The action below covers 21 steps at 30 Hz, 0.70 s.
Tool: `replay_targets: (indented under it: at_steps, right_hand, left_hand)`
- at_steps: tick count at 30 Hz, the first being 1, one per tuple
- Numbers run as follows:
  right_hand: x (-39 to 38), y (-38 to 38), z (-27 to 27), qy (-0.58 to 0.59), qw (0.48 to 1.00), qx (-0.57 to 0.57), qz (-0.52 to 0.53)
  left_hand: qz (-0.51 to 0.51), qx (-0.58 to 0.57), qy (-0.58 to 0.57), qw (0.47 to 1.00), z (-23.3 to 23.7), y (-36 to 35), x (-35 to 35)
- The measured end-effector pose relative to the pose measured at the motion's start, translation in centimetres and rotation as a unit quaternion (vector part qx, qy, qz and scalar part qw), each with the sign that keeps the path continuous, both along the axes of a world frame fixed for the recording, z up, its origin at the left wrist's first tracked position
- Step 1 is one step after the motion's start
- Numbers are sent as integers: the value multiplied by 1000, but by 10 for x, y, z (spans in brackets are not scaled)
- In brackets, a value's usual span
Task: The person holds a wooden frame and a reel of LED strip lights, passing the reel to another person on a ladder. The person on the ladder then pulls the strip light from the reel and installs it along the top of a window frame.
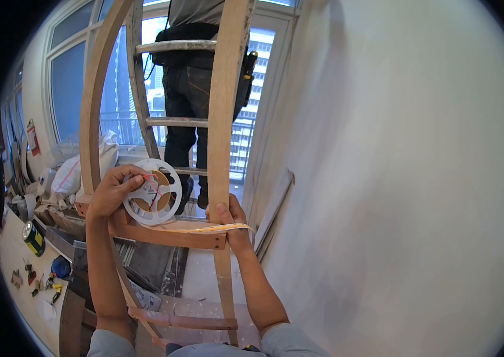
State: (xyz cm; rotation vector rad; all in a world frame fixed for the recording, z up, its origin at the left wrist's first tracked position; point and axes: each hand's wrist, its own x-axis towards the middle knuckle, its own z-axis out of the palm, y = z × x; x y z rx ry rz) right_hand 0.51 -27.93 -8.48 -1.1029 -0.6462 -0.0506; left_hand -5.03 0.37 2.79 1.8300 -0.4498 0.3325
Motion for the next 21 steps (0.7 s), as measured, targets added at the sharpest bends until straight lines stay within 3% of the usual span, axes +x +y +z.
replay_targets:
  at_steps: [21]
  right_hand:
    - [0, 0, 1, 5, 1000, -3, -5]
  left_hand:
    - [8, -1, -2, 1000, -2, 1, 1]
